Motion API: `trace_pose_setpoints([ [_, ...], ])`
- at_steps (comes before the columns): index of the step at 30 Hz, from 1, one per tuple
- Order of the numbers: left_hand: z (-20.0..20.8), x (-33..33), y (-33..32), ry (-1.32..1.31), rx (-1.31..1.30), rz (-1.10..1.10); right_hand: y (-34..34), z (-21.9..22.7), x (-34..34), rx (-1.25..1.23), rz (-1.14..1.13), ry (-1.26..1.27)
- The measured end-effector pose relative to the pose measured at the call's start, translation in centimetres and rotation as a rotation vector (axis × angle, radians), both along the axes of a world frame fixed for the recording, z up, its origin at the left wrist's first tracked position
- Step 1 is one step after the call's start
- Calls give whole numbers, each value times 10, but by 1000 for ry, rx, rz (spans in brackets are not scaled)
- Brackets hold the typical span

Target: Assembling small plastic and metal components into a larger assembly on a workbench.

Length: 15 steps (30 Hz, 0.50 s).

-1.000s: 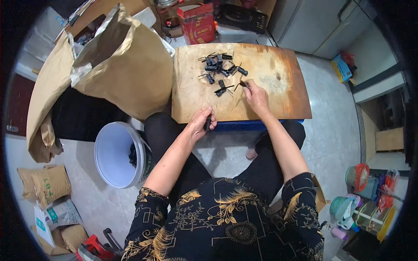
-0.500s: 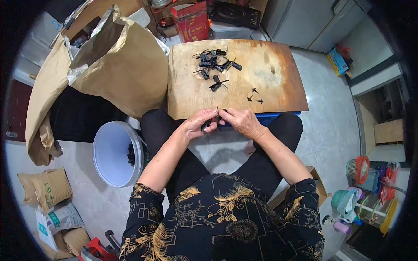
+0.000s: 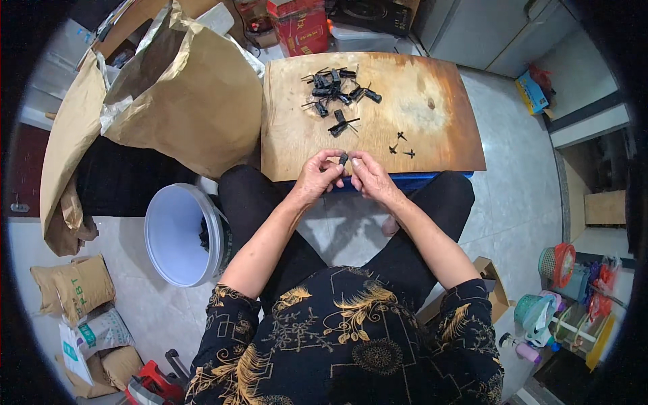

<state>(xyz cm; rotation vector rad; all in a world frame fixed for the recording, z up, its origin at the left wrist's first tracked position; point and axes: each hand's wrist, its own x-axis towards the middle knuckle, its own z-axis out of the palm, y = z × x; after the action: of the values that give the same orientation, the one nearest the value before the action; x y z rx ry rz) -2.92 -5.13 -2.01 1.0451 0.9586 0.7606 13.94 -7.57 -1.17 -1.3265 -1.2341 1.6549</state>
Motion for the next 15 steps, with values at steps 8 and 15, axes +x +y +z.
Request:
trace_pose_setpoints([
  [8, 0, 5, 2, 107, 48, 10, 5, -8, -8, -86, -26, 107],
  [15, 4, 14, 3, 121, 94, 79, 9, -6, -9, -140, -48, 154],
])
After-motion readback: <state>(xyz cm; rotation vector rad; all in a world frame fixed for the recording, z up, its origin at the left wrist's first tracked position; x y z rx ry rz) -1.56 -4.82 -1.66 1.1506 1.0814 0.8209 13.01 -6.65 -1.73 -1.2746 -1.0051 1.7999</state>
